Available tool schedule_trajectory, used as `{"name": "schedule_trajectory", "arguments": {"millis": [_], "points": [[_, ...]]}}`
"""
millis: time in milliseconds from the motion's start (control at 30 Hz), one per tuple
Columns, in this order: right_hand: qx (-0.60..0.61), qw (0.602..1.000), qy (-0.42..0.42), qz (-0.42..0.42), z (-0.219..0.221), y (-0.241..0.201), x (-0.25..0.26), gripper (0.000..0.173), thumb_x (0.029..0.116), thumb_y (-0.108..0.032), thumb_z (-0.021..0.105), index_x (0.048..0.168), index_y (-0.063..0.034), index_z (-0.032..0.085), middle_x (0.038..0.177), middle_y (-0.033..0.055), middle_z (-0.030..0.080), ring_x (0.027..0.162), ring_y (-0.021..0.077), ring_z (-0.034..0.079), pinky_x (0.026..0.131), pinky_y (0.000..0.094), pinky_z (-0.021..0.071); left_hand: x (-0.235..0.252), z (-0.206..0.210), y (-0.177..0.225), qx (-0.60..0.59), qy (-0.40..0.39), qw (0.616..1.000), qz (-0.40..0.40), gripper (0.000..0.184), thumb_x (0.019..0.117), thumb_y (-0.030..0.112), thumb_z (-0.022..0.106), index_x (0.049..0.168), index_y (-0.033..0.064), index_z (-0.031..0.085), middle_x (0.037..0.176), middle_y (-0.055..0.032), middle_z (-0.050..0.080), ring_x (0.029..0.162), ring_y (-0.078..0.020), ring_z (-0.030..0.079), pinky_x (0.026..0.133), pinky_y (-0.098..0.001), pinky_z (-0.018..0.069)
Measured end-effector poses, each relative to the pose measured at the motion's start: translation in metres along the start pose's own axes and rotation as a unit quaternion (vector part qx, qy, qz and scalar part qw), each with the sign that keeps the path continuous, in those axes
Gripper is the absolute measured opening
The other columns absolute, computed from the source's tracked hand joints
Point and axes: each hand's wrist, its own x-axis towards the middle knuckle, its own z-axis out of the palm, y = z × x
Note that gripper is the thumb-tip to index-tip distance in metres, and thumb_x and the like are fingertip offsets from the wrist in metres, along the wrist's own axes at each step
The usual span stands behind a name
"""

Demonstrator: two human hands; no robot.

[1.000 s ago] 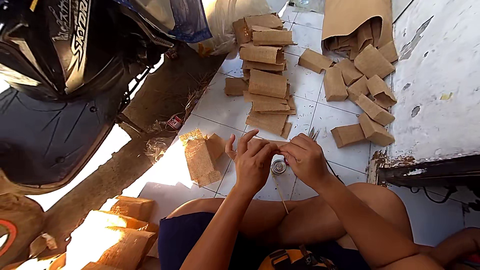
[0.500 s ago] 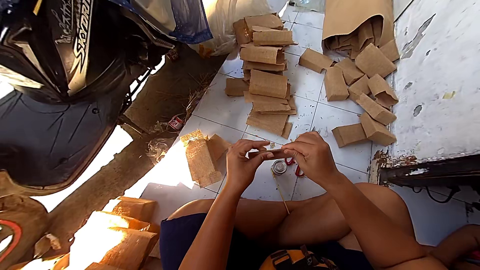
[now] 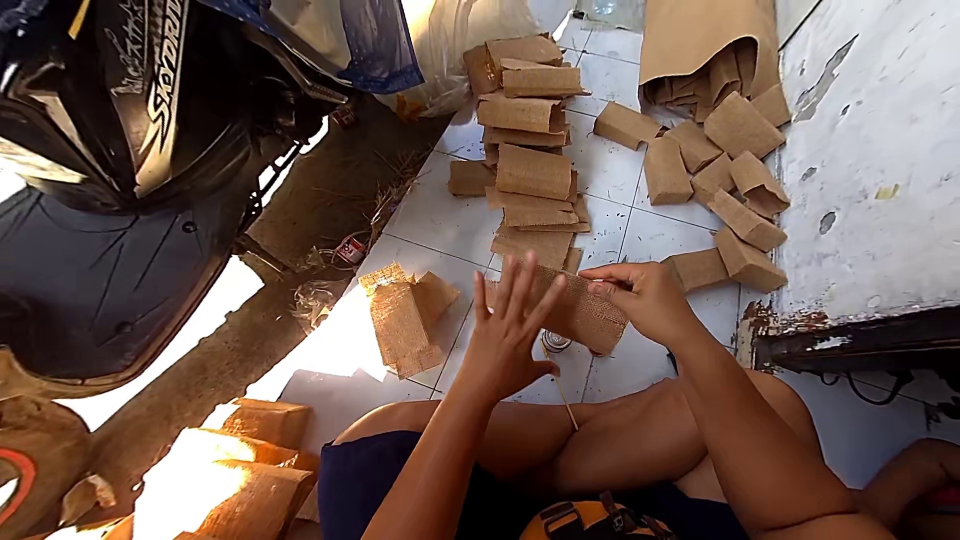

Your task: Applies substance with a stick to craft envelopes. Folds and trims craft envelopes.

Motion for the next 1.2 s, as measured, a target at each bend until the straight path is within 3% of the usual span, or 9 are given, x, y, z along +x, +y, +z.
{"name": "schedule_trajectory", "arguments": {"millis": [67,200,367,467,567,633,767,1067,1200], "points": [[0.094,0.995,-0.015,0.01,-0.004,0.001,-0.001,0.019,0.0985,-0.01,0.067,0.116,-0.0092,0.076,0.089,0.0034,0.074,0.072,0.0086,0.067,0.067,0.0268,0.0571,0.0,0.017,0.01,0.03,-0.032,0.998,0.048,0.13,0.0534,0.05,0.097,0.162,0.0266,0.029,0.169,-0.0214,0.013,0.156,-0.0417,0.008,0.114,-0.0781,0.0035],[0.244,0.969,-0.034,0.026,-0.009,-0.001,-0.004,0.02,0.1026,-0.014,0.061,0.116,-0.0067,0.074,0.1,0.0035,0.075,0.083,0.0082,0.07,0.074,0.0232,0.0584,0.007,0.017,0.01,0.006,-0.001,0.997,0.072,0.106,0.0657,0.039,0.088,0.158,0.0217,0.039,0.162,-0.0225,0.032,0.152,-0.0419,0.024,0.118,-0.0726,0.0123],[0.274,0.961,-0.042,-0.015,-0.008,-0.001,-0.004,0.061,0.1089,-0.053,0.027,0.14,-0.012,0.058,0.11,0.002,0.07,0.083,0.0089,0.067,0.069,0.0257,0.0573,0.004,0.009,0.01,-0.31,-0.119,0.932,-0.147,0.147,0.0551,0.05,0.095,0.165,0.016,0.005,0.161,-0.0173,0.029,0.146,-0.0336,0.033,0.118,-0.0577,0.0281],[0.215,0.959,-0.004,-0.184,-0.008,-0.001,-0.004,0.048,0.1035,-0.041,0.05,0.134,-0.0047,0.06,0.142,0.0076,0.058,0.128,0.0162,0.057,0.103,0.036,0.0521,0.008,0.006,0.003,-0.469,-0.084,0.847,-0.234,0.149,0.0536,0.04,0.098,0.165,0.0245,-0.001,0.16,-0.0083,0.035,0.139,-0.0171,0.046,0.112,-0.0426,0.0448],[0.101,0.952,0.011,-0.289,-0.005,-0.011,-0.007,0.042,0.0916,-0.027,0.062,0.126,-0.0031,0.066,0.138,0.0098,0.063,0.143,0.0261,0.046,0.12,0.0467,0.0359,0.01,0.008,-0.002,-0.549,-0.084,0.797,-0.237,0.139,0.0591,0.031,0.095,0.163,0.0254,0.004,0.149,-0.0049,0.048,0.128,-0.0116,0.056,0.105,-0.035,0.051],[0.035,0.958,0.029,-0.283,0.001,-0.012,-0.01,0.039,0.0884,-0.016,0.063,0.126,-0.005,0.066,0.129,0.0043,0.069,0.135,0.0206,0.055,0.118,0.0487,0.0372,0.008,0.008,-0.001,-0.58,-0.117,0.767,-0.25,0.132,0.0621,0.028,0.092,0.162,0.0261,0.006,0.14,-0.0045,0.055,0.118,-0.0112,0.062,0.099,-0.0327,0.0549],[0.007,0.964,0.076,-0.255,0.006,-0.007,-0.009,0.034,0.0859,-0.018,0.071,0.116,-0.0055,0.064,0.114,0.0061,0.069,0.109,0.0178,0.062,0.091,0.0408,0.0491,0.005,0.006,0.002,-0.616,-0.149,0.727,-0.264,0.124,0.0654,0.034,0.089,0.16,0.0234,0.01,0.131,-0.0007,0.061,0.11,-0.0076,0.066,0.095,-0.0285,0.0565],[-0.05,0.968,0.068,-0.234,0.009,-0.004,-0.008,0.023,0.0977,-0.03,0.065,0.107,-0.0144,0.079,0.095,-0.0015,0.069,0.092,0.0149,0.058,0.084,0.0349,0.0469,0.001,0.011,0.005,-0.673,-0.138,0.684,-0.247,0.123,0.0655,0.054,0.088,0.158,0.02,0.016,0.125,0.0027,0.064,0.105,-0.0064,0.068,0.091,-0.0269,0.0581],[-0.099,0.969,-0.001,-0.228,0.007,-0.002,-0.009,0.042,0.0896,-0.055,0.068,0.109,-0.021,0.081,0.102,-0.0016,0.063,0.099,0.0172,0.053,0.086,0.0386,0.0445,0.002,0.012,0.002,-0.672,-0.124,0.681,-0.264,0.115,0.068,0.052,0.088,0.158,0.0255,0.02,0.122,0.001,0.066,0.1,-0.0086,0.069,0.087,-0.0284,0.0594]]}}
